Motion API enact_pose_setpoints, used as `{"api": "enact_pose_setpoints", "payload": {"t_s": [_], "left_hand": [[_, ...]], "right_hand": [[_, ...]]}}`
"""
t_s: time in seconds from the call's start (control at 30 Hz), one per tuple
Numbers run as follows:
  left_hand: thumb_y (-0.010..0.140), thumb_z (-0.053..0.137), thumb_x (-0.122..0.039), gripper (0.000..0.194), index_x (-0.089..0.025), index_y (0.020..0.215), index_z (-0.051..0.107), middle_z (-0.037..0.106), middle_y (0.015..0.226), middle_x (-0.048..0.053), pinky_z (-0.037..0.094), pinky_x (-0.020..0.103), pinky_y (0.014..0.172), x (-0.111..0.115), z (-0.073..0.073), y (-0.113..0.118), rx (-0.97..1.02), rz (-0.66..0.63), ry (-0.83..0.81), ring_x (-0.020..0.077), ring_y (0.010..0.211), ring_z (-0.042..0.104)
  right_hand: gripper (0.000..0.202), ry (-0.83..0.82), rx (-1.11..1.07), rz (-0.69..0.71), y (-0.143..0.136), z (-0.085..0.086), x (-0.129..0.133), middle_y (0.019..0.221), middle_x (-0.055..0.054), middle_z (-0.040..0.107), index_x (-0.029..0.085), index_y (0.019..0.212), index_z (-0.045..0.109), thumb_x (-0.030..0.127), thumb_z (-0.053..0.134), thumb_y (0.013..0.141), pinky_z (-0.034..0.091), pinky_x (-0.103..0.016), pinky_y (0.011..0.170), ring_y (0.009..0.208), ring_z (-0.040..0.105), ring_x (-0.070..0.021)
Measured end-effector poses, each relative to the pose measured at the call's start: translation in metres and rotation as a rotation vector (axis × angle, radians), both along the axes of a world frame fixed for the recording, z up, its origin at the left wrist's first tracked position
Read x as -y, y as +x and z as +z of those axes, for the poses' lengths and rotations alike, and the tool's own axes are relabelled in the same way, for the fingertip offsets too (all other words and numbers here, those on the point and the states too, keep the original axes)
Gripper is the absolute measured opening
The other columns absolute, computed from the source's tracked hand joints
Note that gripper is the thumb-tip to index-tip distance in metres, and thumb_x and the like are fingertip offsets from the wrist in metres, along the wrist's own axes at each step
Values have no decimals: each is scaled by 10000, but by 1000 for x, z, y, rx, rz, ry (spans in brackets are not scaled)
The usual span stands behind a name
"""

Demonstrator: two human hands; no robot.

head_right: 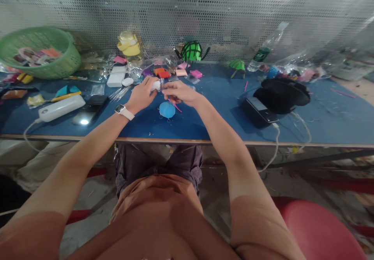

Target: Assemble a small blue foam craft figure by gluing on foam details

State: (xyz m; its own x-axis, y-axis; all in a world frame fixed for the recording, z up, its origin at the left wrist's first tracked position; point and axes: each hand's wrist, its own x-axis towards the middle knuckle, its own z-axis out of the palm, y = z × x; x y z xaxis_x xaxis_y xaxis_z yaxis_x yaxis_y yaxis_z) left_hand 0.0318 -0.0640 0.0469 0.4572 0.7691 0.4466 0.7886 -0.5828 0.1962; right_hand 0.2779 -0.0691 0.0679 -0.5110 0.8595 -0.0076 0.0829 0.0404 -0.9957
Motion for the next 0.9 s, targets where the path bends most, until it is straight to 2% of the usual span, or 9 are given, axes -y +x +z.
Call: {"api": "enact_pose_setpoints", "payload": {"t_s": [0.13,0.27,0.4,0.53,0.7,0.9], "left_hand": [[1151,548,-226,526,-227,1677,582,673,1685,221,669,546,1107,-5,-3,-1,-18,-5,-54,418,1392,766],[1139,544,-149,618,-184,1755,499,599,1748,279,640,612,1193,-9,-7,-1,-1,-22,-98,453,1458,752],[1166,566,-156,670,-244,1818,438,579,1765,253,613,619,1264,-8,-8,0,79,-69,-114,457,1574,701],[1156,562,-141,695,-226,1830,413,579,1759,257,596,638,1305,-9,-10,1,87,-96,-101,465,1631,654],[1173,544,-166,686,-202,1840,391,591,1742,263,616,613,1291,-9,-12,3,61,-120,-83,457,1602,673],[1113,515,-76,747,-138,1844,372,572,1749,298,677,573,1192,-5,-10,6,-43,-89,-60,467,1523,732]], "right_hand": [[420,-7,-95,-5,-2,0,0,825,31,788,207,1218,748,385,1026,959,351,-210,384,512,622,-87],[501,23,-130,-1,-2,-3,-3,848,36,797,218,1337,743,384,1019,954,350,-216,389,518,642,-94],[504,25,-110,12,-2,-7,-5,841,18,814,225,1310,726,391,1024,938,334,-208,368,510,657,-107],[499,16,-97,33,-2,-7,-4,837,14,819,246,1260,694,413,1038,940,340,-201,359,506,666,-113],[549,6,-72,65,-3,-4,1,831,18,825,236,1281,683,376,1062,910,328,-196,348,501,685,-112],[500,-2,-62,124,-1,-3,2,796,16,823,184,1315,706,291,1016,937,325,-194,351,485,691,-106]]}}
